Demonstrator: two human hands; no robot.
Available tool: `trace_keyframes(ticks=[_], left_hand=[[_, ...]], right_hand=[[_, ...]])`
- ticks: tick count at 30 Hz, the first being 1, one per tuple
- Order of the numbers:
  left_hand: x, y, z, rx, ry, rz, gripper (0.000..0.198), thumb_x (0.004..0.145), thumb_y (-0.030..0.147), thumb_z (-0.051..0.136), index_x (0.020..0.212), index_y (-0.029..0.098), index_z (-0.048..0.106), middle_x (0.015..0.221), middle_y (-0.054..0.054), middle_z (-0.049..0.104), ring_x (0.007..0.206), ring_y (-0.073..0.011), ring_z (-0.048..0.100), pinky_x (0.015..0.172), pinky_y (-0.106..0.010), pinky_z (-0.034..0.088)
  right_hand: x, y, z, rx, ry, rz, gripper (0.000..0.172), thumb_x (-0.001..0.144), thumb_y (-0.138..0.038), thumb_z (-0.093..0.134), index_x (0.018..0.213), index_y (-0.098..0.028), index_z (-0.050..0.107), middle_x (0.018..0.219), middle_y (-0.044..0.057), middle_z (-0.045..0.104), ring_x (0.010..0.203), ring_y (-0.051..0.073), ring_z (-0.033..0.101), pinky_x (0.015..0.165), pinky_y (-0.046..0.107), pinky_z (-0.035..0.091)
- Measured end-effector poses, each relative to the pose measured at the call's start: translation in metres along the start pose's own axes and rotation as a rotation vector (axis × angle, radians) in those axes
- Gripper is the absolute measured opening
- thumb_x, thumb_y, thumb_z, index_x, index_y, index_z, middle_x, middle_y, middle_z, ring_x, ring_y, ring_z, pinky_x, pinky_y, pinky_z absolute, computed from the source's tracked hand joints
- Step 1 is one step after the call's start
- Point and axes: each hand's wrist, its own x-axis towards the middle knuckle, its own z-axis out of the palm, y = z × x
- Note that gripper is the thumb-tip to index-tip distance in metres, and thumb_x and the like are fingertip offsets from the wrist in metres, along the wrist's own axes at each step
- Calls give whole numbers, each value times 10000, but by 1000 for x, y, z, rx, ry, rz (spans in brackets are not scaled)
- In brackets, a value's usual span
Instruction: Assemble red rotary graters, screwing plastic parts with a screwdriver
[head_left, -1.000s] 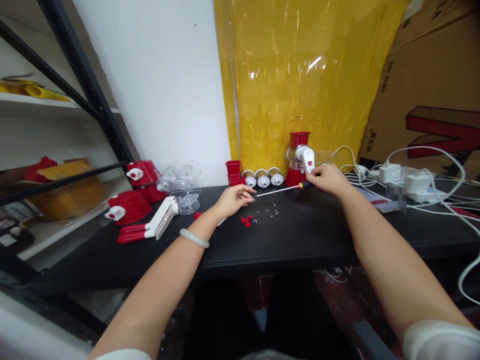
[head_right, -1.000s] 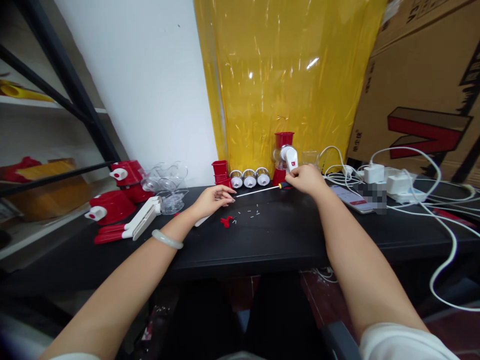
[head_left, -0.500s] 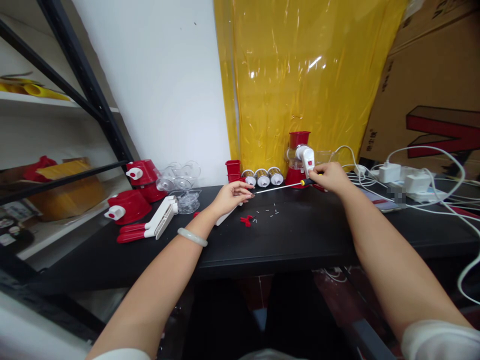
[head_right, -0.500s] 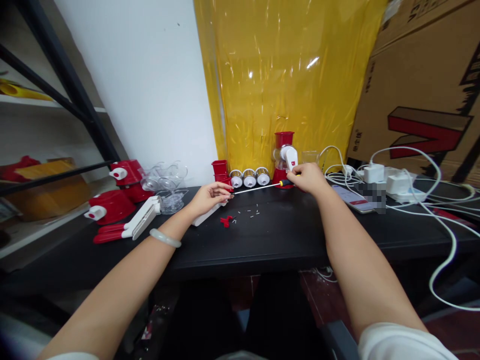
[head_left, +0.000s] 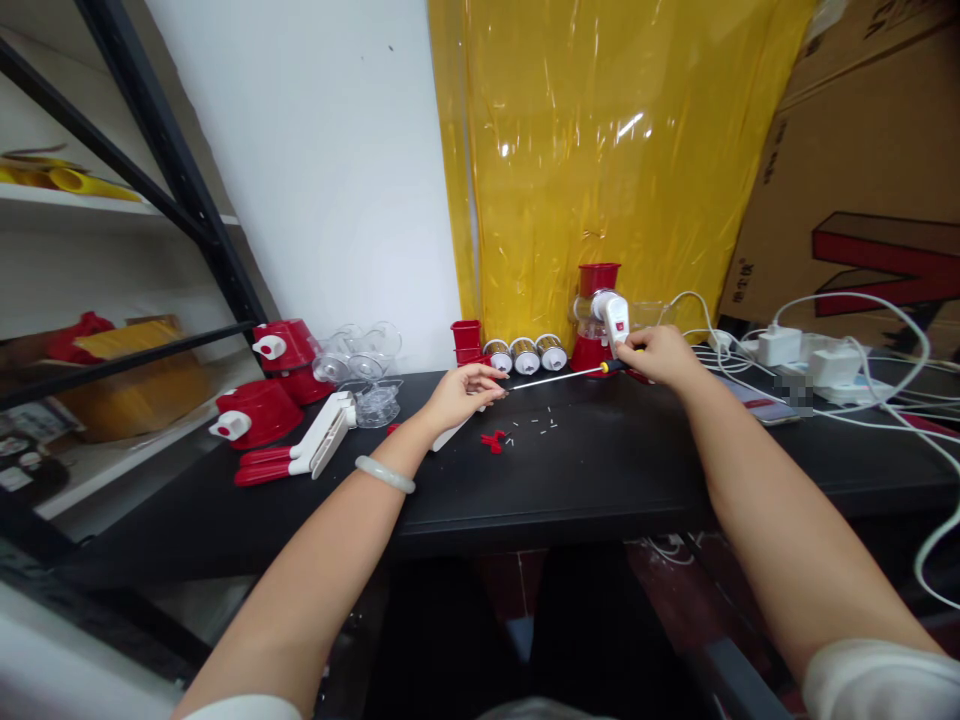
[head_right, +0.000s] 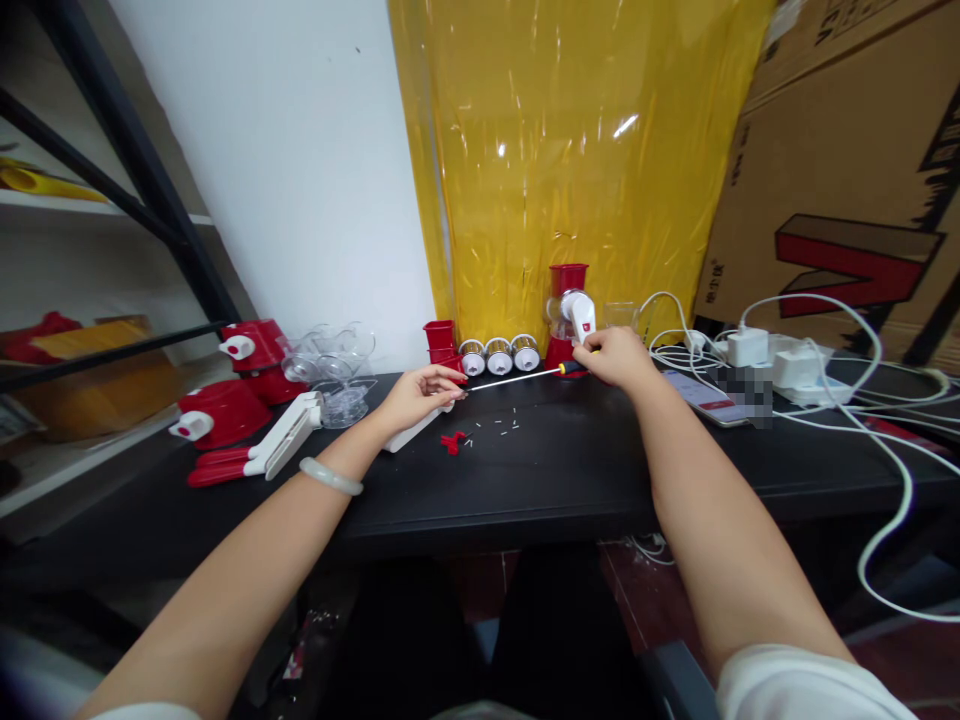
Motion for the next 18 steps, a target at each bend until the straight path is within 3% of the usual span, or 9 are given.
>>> trace_keyframes(ticks=[18], left_hand=[[-1,2,0,133,-4,55,382,728,311,735,1050,122,657,821,-89,736,738,-167,688,718,-312,550]], right_hand=[[0,-3,1,-30,-4,-2,356,771,-428,489,532,-188,596,531,31,563,534,139,464,545,282,286]])
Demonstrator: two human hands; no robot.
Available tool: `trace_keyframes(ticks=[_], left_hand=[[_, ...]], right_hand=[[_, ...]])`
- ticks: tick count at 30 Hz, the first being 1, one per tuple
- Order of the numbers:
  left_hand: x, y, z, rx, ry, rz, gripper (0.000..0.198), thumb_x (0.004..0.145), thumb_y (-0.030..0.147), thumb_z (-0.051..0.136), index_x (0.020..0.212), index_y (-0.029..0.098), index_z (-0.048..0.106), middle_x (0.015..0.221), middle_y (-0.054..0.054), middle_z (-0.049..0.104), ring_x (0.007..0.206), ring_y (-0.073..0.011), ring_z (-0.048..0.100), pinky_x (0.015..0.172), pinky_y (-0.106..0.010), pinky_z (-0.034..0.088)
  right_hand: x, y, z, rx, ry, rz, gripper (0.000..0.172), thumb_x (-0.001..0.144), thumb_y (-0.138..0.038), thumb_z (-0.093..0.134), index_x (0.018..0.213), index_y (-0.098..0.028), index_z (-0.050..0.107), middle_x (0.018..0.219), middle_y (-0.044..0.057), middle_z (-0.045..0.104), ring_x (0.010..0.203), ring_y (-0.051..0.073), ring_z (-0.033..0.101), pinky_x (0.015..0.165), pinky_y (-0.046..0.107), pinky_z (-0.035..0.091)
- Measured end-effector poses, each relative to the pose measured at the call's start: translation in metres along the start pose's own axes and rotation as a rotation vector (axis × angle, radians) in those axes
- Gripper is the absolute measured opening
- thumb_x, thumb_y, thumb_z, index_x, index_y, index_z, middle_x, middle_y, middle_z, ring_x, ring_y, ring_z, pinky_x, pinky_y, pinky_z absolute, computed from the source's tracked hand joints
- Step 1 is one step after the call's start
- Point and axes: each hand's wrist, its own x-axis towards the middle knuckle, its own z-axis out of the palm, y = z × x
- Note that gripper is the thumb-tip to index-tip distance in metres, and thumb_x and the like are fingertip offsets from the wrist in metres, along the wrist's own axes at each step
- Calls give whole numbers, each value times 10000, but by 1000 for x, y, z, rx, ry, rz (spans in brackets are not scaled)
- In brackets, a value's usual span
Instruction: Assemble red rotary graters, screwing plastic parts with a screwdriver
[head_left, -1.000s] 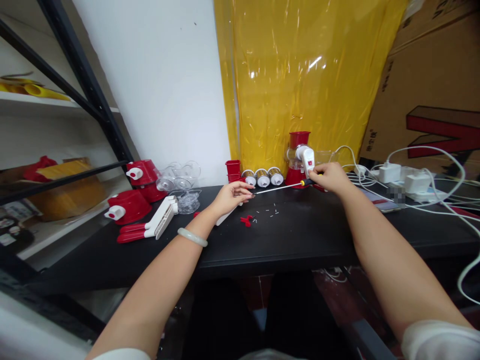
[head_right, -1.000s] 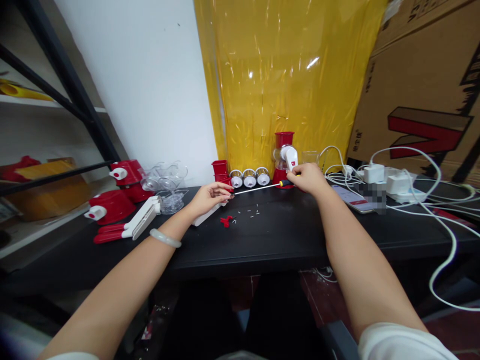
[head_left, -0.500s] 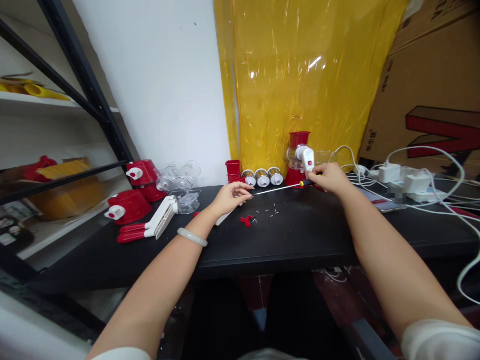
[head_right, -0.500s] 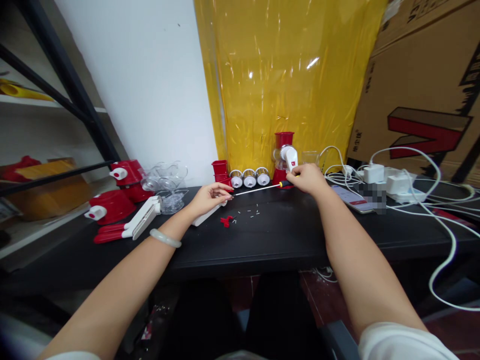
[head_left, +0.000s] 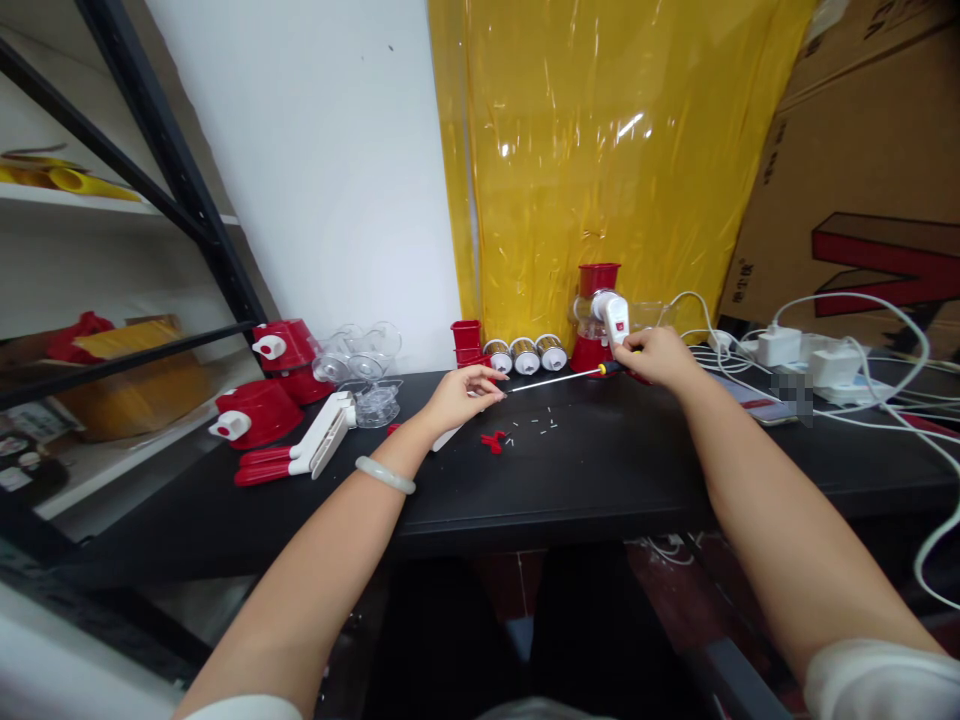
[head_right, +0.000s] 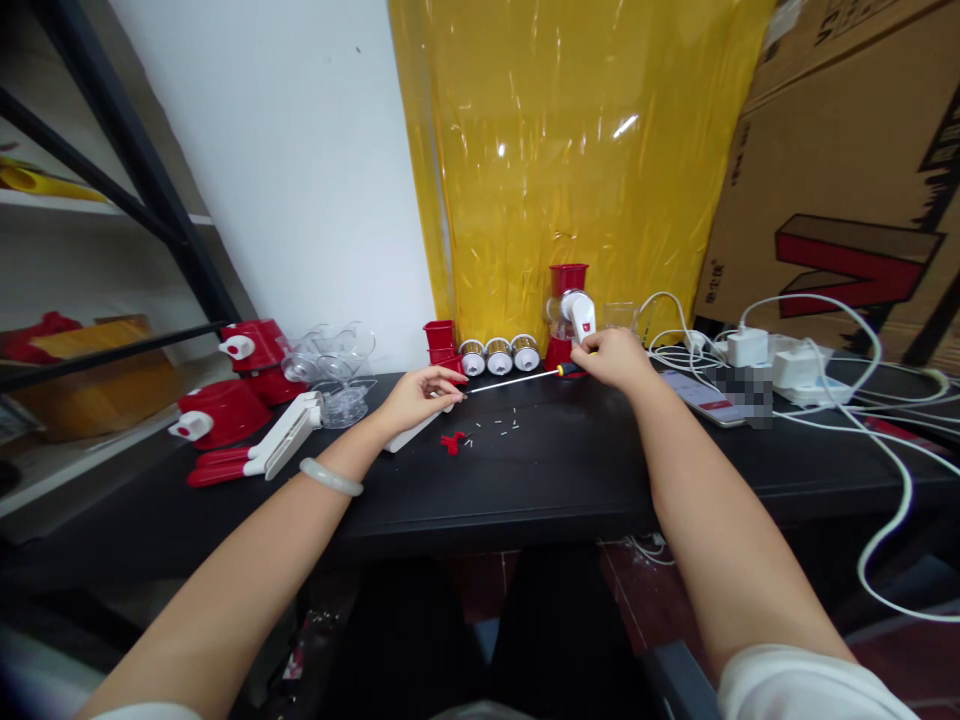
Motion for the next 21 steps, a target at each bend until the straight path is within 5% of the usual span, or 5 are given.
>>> trace_keyframes(ticks=[21], left_hand=[[0,-3,-1,67,-6,14,373,733,295,721,1067,141,657,817,-75,743,697,-154,683,722,-311,549]], right_hand=[[0,-2,1,19,7,13,331,743,-421,503,518,-196,594,512,12,543,533,136,478,557,281,282]])
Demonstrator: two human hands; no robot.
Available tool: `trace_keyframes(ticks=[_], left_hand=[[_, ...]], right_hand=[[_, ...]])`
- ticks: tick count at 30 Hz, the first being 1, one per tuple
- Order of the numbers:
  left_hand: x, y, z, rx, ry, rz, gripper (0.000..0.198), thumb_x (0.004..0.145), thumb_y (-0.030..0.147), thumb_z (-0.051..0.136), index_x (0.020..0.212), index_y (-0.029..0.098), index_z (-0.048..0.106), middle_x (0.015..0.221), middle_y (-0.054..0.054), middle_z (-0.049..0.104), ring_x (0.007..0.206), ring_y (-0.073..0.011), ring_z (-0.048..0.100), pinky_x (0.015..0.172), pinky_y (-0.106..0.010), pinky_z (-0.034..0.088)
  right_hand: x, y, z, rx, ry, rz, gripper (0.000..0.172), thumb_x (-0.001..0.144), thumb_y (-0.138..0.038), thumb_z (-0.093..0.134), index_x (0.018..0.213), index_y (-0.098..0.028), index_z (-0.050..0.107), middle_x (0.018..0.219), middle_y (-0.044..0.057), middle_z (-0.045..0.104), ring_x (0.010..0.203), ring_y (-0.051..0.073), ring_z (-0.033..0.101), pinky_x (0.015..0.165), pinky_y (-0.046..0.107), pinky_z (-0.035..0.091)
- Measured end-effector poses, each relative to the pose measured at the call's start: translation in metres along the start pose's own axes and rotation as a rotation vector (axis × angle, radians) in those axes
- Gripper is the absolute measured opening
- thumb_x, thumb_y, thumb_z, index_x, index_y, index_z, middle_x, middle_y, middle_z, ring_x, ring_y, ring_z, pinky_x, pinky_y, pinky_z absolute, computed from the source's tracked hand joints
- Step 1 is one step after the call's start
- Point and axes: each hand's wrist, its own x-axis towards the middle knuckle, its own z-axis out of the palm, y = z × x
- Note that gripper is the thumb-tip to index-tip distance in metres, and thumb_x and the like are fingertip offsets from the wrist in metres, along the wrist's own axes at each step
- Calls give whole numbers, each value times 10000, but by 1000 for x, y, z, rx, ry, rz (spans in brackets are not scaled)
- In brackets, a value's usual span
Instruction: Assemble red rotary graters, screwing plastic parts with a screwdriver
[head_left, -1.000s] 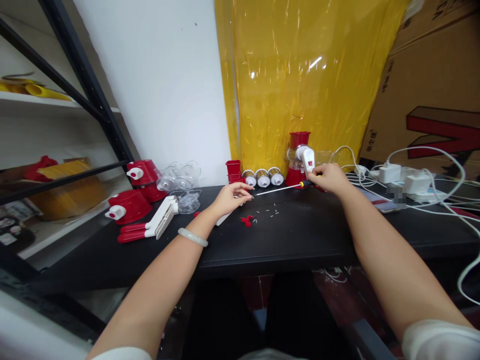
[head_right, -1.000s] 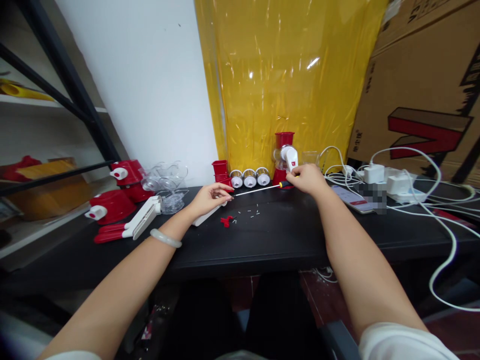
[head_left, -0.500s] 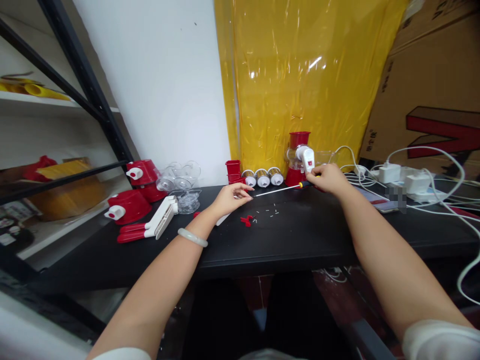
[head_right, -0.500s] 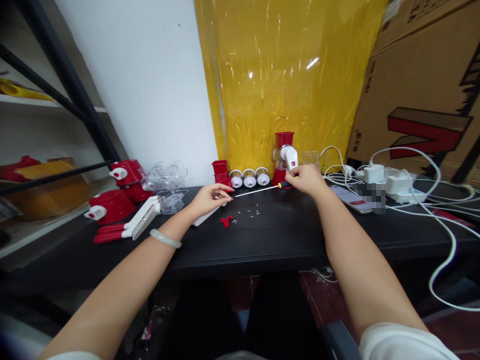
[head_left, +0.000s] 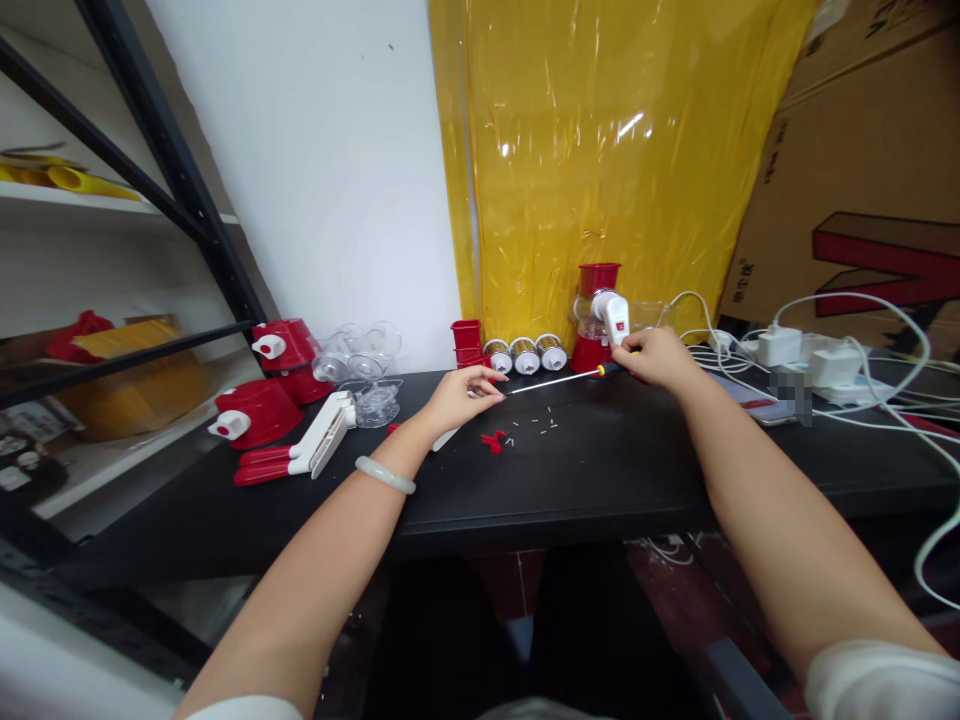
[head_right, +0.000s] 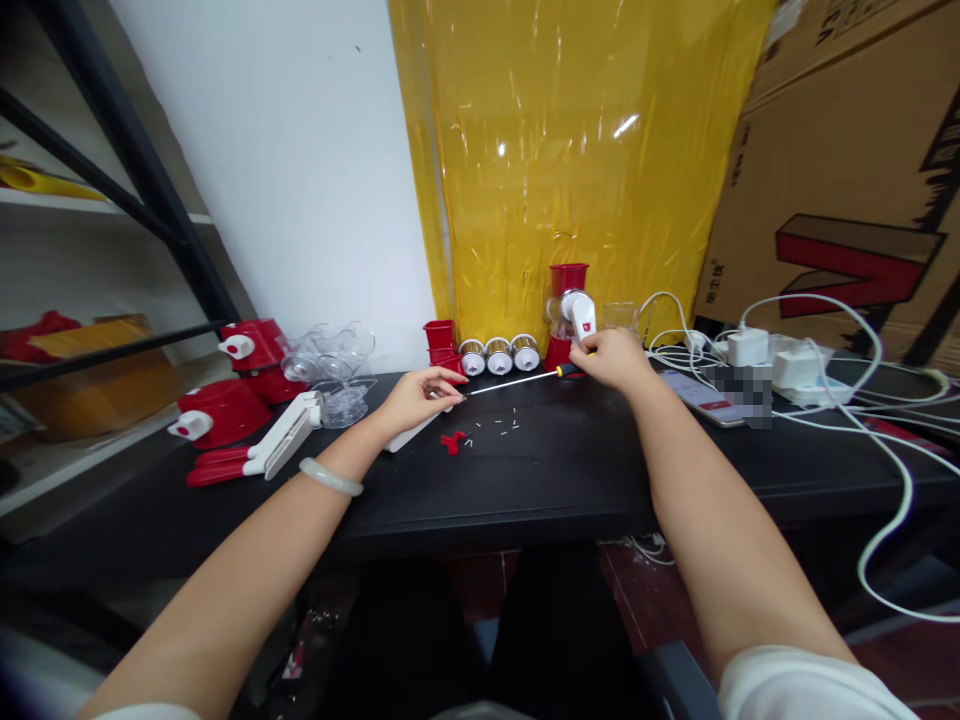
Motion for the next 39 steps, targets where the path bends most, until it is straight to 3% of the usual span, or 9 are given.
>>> trace_keyframes(ticks=[26,39], left_hand=[[0,1,-1,-8,30,0,346,747,267,694,1063,131,652,812,-75,731,682,-142,667,692,-290,540],[-1,3,0,47,29,20,361,757,307,695,1077,147,648,877,-82,726,777,-165,684,723,-301,545]], right_hand=[[-4,-7,3,-60,146,-52,349,784,-449,506,623,-207,699,642,57,690,621,182,603,581,282,337],[-4,-9,3,-83,136,-58,362,797,-454,501,651,-205,718,651,63,694,628,183,603,581,278,330]])
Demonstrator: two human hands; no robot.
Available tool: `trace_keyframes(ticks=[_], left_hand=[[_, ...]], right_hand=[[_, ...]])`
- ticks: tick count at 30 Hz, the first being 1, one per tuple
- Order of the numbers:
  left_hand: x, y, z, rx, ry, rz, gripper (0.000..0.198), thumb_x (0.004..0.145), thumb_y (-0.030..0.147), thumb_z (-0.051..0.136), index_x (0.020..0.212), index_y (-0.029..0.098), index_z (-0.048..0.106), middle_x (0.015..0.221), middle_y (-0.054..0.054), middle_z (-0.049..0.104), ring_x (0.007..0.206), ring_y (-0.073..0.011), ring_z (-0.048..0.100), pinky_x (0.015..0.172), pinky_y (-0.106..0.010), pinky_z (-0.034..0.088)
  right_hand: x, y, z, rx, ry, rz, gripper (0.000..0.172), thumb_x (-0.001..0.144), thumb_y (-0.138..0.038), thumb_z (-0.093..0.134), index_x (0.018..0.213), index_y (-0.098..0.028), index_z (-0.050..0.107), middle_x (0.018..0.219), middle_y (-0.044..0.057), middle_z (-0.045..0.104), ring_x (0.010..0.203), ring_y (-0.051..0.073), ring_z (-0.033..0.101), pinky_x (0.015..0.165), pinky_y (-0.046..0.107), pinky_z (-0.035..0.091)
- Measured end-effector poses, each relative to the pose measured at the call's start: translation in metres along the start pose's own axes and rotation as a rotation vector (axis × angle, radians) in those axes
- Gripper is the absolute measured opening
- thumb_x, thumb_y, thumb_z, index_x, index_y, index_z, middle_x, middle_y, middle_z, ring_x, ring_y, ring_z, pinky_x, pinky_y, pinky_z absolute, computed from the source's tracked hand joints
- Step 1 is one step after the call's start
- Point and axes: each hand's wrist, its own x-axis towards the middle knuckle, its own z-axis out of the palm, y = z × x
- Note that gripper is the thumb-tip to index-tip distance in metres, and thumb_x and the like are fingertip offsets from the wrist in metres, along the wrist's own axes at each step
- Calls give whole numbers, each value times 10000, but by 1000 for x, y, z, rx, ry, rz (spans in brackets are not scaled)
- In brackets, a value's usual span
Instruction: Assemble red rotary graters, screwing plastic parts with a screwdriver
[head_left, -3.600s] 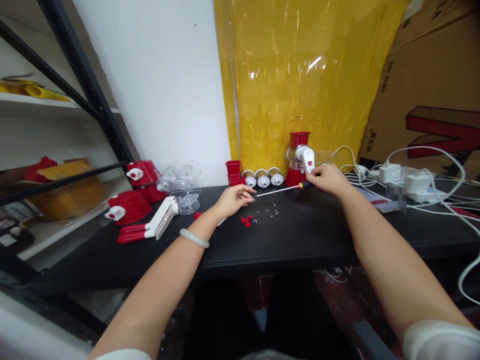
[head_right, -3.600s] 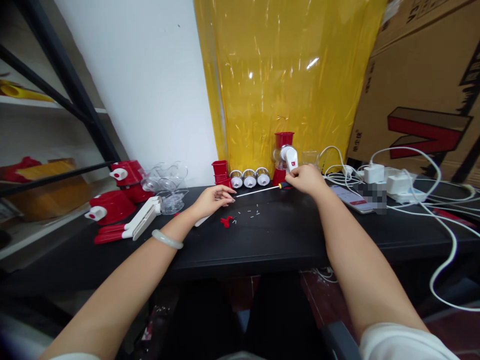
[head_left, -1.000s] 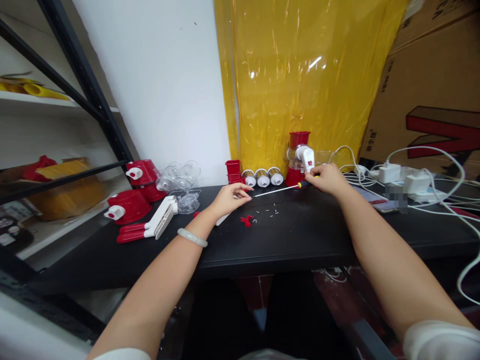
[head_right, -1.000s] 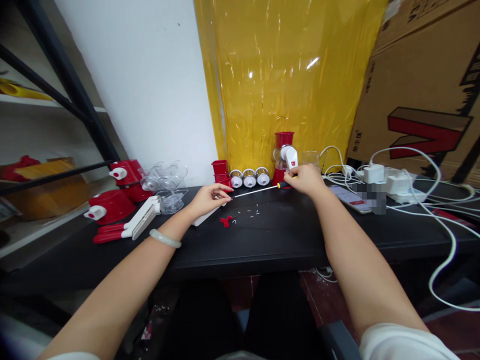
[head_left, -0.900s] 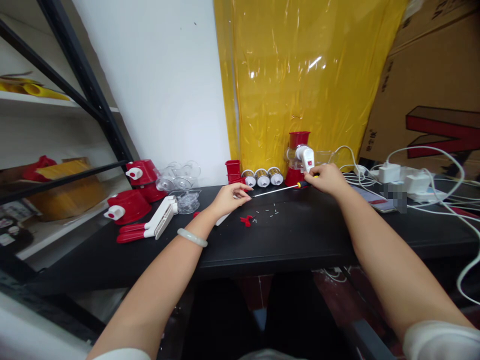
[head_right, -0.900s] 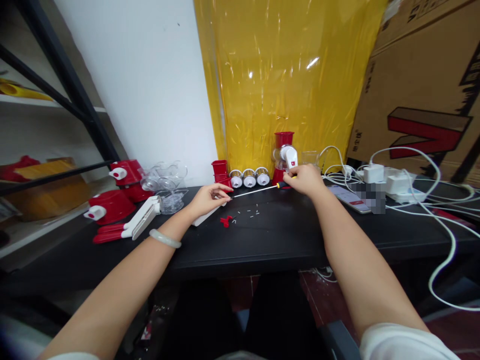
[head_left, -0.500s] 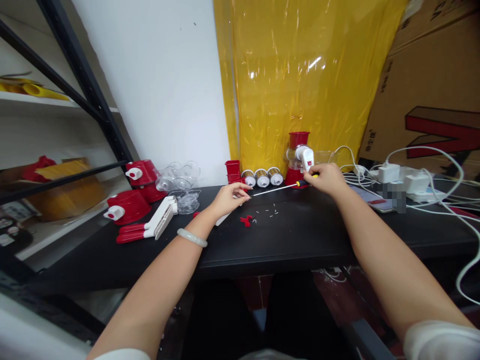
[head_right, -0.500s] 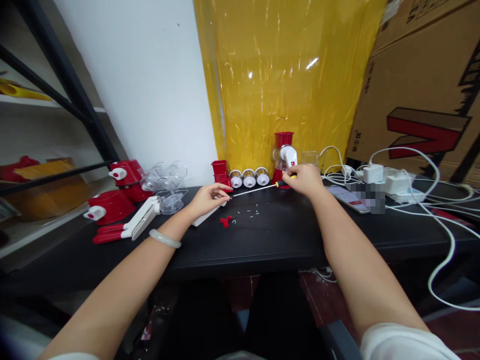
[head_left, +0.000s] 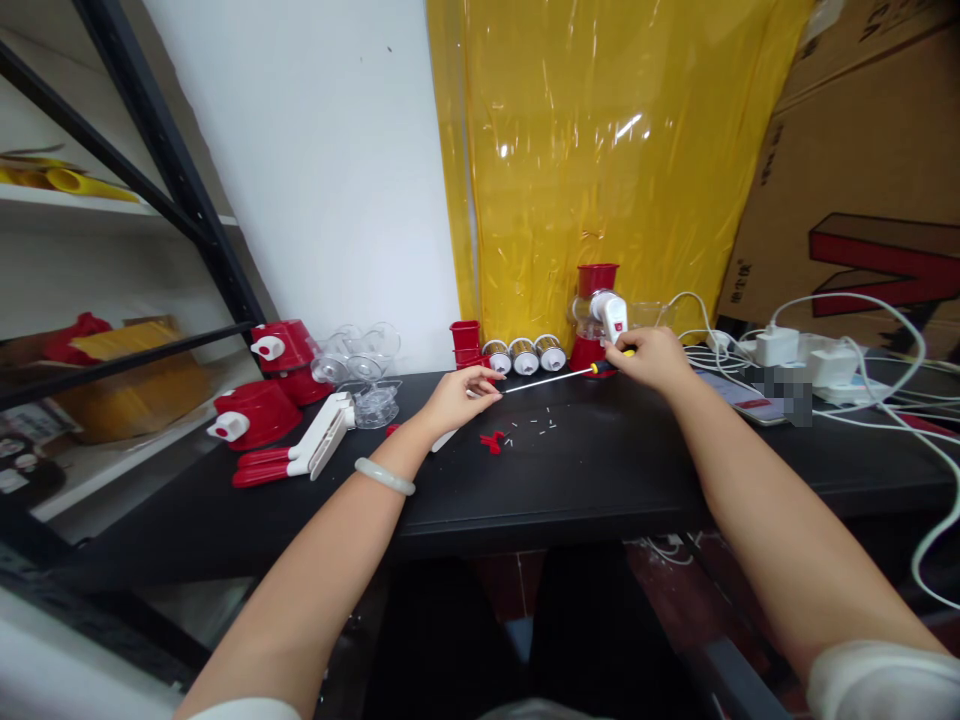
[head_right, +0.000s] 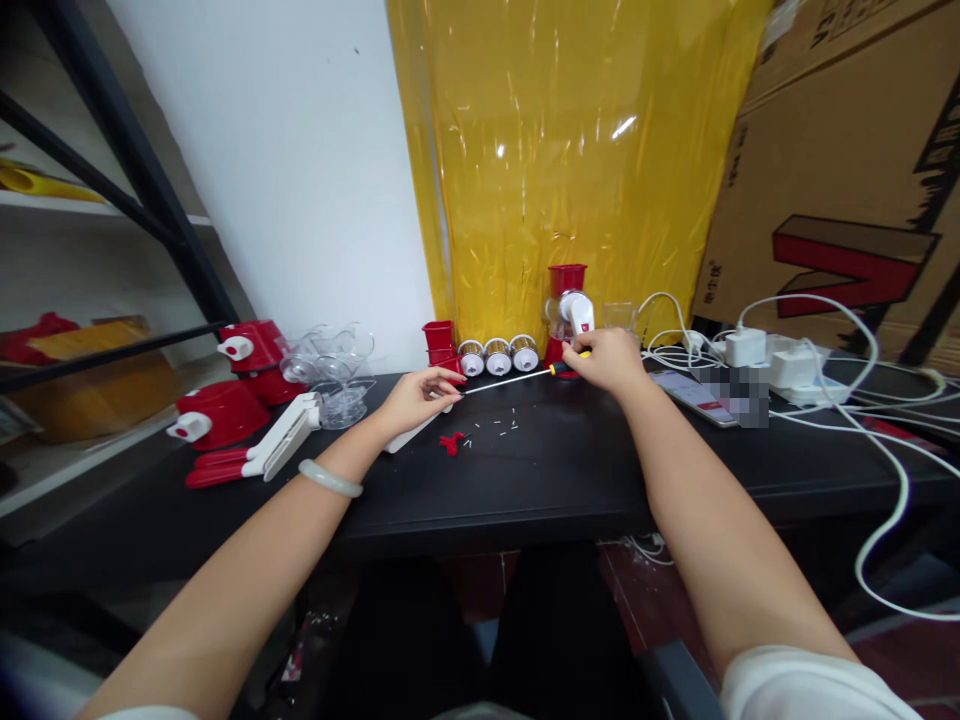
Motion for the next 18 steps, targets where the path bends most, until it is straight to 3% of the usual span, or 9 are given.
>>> trace_keyframes(ticks=[6,11,14,18], left_hand=[[0,-2,-14,273,147,-42,494,797,518,629,1176,202,599,1093,-104,696,1037,-235,644,854,-359,511],[-3,-16,-22,478,22,-215,522,808,560,568,1146,165,606,1030,-140,713,955,-275,669,824,-361,496],[-4,-21,-20,608,-64,-249,488,664,499,711,1015,166,650,987,-136,719,898,-290,678,751,-326,494],[-2,-25,-16,667,-65,-292,194,601,332,728,708,197,640,799,-112,706,794,-297,679,690,-325,482]], right_hand=[[1,3,1,-38,-13,41,349,788,-460,513,684,-211,734,688,69,711,657,203,616,573,286,323],[2,3,2,-111,-51,84,366,791,-495,510,704,-226,743,697,74,715,670,222,624,551,292,305],[2,0,3,-154,-63,85,391,801,-517,495,691,-229,736,687,78,711,670,225,625,549,293,302],[1,-8,5,-195,-54,77,406,823,-507,471,692,-230,738,685,84,713,656,217,621,536,292,284]])
